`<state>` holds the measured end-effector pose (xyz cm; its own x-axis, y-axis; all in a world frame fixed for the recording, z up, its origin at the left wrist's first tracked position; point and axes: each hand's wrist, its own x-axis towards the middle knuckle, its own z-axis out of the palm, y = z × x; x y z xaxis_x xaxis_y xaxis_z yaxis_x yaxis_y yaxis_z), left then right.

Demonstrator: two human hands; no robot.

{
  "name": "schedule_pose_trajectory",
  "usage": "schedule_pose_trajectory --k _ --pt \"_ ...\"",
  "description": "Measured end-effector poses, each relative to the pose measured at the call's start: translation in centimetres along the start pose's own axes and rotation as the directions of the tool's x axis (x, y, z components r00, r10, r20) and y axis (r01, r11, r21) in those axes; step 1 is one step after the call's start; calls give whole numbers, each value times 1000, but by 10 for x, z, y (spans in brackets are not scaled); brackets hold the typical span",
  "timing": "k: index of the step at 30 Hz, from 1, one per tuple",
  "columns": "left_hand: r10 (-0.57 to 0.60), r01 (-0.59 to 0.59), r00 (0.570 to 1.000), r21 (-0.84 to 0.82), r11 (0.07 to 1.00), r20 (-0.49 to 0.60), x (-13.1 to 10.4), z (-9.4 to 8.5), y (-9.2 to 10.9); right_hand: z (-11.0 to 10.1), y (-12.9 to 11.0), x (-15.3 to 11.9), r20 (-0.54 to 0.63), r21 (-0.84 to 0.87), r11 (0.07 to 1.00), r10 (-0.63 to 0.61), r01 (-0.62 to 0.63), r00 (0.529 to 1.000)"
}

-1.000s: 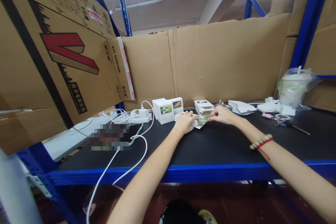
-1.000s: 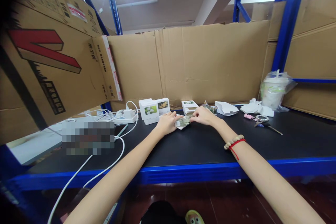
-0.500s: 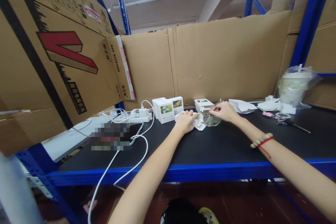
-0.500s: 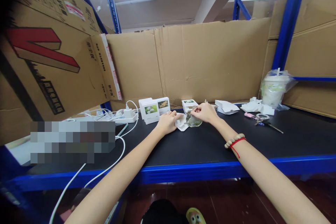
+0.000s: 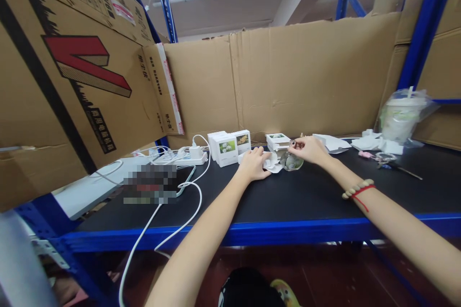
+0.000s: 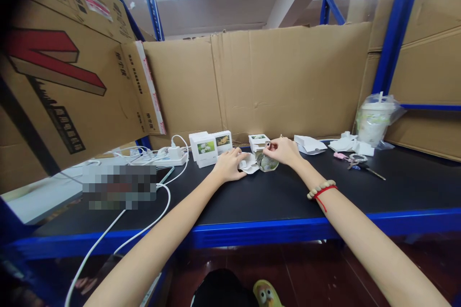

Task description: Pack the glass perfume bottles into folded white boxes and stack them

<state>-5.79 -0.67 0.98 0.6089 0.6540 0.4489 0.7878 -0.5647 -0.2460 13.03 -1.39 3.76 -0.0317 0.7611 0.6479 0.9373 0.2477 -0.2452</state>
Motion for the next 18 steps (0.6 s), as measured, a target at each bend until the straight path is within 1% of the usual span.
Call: schedule_pose_trajectory --k 3,7,12,15,18 --pt "-16 16 1000 -17 1000 -18 0 0 2 -2 2 0 29 9 1000 -22 22 999" --pt "-24 24 1000 -45 999 0 0 -1 5 0 6 1 54 42 996 -76 74 996" --pt "-106 106 994 -62 993 -3 3 -3 8 4 10 4 106 173 975 -155 136 982" --pt "-115 115 993 -73 991 -1 4 -5 8 5 11 5 147 261 957 -165 123 975" --pt "-87 86 996 -78 993 3 3 -6 8 6 11 6 196 337 938 -151 78 969"
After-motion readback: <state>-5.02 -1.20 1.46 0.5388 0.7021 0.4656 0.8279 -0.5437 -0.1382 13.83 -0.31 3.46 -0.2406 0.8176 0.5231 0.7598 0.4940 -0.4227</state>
